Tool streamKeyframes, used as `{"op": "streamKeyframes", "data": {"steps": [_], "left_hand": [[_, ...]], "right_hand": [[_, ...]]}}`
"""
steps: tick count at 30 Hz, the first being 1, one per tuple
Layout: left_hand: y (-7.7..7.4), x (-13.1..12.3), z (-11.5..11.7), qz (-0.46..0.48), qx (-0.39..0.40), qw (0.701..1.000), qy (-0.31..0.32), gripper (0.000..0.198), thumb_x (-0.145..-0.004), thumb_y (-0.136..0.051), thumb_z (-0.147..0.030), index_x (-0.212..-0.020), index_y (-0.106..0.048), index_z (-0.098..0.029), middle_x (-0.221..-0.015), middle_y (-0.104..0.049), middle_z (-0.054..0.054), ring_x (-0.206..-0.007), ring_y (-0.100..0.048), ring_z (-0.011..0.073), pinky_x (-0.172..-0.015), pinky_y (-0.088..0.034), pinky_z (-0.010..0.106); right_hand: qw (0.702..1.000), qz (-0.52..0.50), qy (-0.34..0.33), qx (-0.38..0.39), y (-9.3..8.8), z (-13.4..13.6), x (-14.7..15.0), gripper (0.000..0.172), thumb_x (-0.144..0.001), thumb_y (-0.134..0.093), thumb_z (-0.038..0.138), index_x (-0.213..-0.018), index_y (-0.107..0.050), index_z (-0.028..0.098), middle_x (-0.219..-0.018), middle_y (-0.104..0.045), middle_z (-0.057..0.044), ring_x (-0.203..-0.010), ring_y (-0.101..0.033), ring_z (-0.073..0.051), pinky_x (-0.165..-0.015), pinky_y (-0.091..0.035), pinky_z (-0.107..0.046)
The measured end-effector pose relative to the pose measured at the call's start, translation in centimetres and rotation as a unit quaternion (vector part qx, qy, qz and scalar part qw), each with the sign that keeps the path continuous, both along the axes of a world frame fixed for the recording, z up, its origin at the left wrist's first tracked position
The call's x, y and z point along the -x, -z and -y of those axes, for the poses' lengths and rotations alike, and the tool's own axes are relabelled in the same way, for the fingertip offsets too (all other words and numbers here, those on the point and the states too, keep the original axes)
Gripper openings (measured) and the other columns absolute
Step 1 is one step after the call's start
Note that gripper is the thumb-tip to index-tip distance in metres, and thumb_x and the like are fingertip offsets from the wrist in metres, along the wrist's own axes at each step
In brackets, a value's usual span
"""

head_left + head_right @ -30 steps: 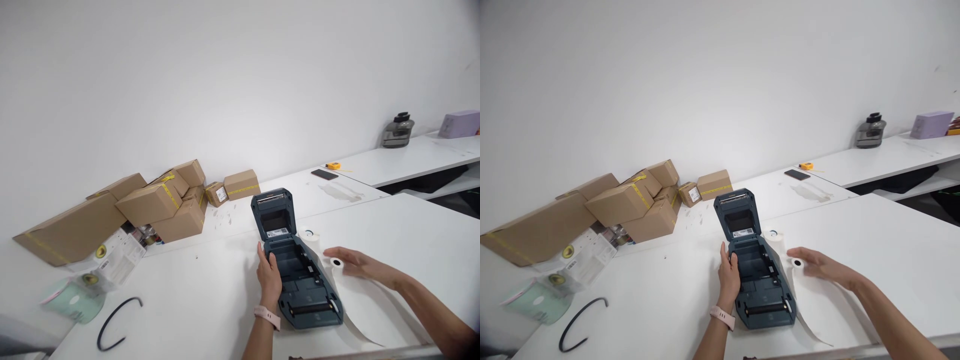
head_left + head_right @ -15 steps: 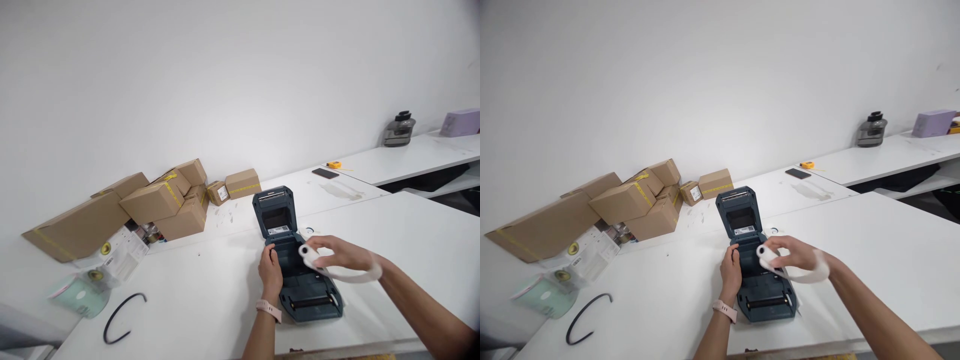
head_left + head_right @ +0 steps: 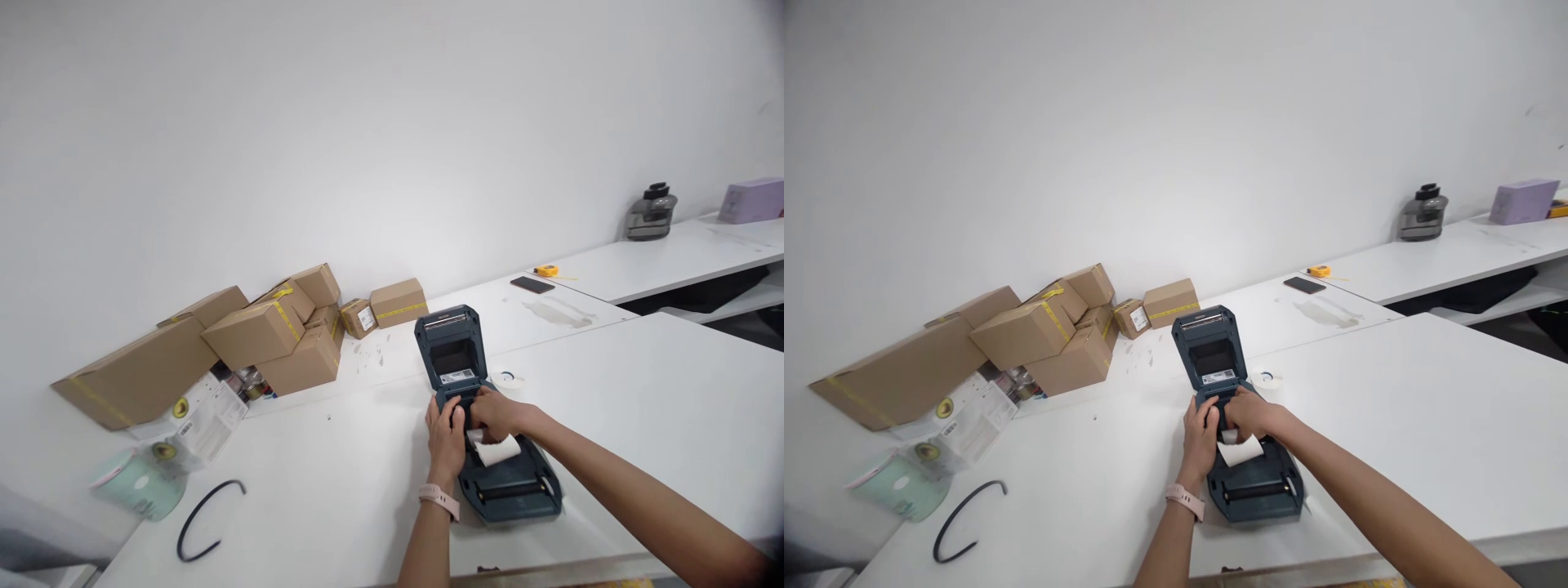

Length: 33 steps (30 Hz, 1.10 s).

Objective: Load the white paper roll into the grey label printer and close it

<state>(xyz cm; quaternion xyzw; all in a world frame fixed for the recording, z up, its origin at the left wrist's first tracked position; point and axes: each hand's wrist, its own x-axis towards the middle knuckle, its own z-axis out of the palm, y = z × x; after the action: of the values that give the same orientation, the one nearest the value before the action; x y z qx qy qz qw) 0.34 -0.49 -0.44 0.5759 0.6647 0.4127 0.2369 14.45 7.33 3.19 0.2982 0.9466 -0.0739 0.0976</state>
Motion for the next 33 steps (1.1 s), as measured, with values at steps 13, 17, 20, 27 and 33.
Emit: {"op": "streamKeyframes", "data": {"steps": [13,17,20,27,33], "left_hand": [[0.0,-1.9,7.3,-0.061,-0.17,0.976,0.123,0.07,-0.067,-0.044,0.002,-0.133,-0.059,-0.018,-0.144,-0.058,0.008,-0.144,-0.041,0.0227,-0.122,-0.032,0.043],[0.9,-3.4,11.3,-0.119,-0.238,0.958,0.112,0.058,-0.071,-0.051,0.001,-0.122,-0.062,-0.023,-0.12,-0.071,0.006,-0.124,-0.06,0.0244,-0.116,-0.039,0.051],[1.2,-4.4,11.9,-0.129,-0.309,0.94,0.059,0.028,-0.082,-0.051,-0.001,-0.087,-0.065,-0.025,-0.081,-0.072,0.0,-0.083,-0.07,0.0167,-0.103,-0.052,0.044],[3.3,-5.8,11.9,-0.098,-0.386,0.917,0.006,0.027,-0.09,-0.047,-0.008,-0.077,-0.065,-0.024,-0.07,-0.065,0.0,-0.07,-0.064,0.0138,-0.087,-0.056,0.035],[5.3,-6.1,12.4,-0.102,-0.389,0.915,-0.017,0.029,-0.09,-0.046,-0.006,-0.078,-0.065,-0.024,-0.081,-0.067,0.002,-0.081,-0.066,0.0155,-0.098,-0.052,0.041]], "right_hand": [[0.999,-0.001,0.006,-0.041,0.3,0.8,0.0,0.015,-0.074,-0.07,0.024,-0.083,-0.077,0.015,-0.093,-0.076,-0.016,-0.102,-0.066,-0.032,-0.092,-0.038,-0.041],[0.999,-0.044,0.002,-0.013,0.0,0.7,-0.1,0.011,-0.065,-0.073,0.022,-0.072,-0.076,0.015,-0.079,-0.076,-0.013,-0.09,-0.068,-0.03,-0.086,-0.039,-0.038],[0.994,-0.102,-0.017,0.021,-1.7,0.7,-1.0,0.009,-0.063,-0.077,0.027,-0.065,-0.074,0.018,-0.067,-0.073,-0.004,-0.075,-0.068,-0.024,-0.076,-0.043,-0.032],[0.915,-0.394,0.065,-0.057,-10.3,-1.9,-2.5,0.044,-0.101,-0.036,0.044,-0.11,-0.072,0.02,-0.113,-0.073,-0.007,-0.104,-0.063,-0.024,-0.092,-0.046,-0.036],[0.826,-0.495,0.219,-0.159,-13.1,-6.0,0.0,0.044,-0.101,-0.037,0.039,-0.129,-0.064,0.018,-0.124,-0.065,-0.015,-0.117,-0.051,-0.034,-0.1,-0.039,-0.052]]}}
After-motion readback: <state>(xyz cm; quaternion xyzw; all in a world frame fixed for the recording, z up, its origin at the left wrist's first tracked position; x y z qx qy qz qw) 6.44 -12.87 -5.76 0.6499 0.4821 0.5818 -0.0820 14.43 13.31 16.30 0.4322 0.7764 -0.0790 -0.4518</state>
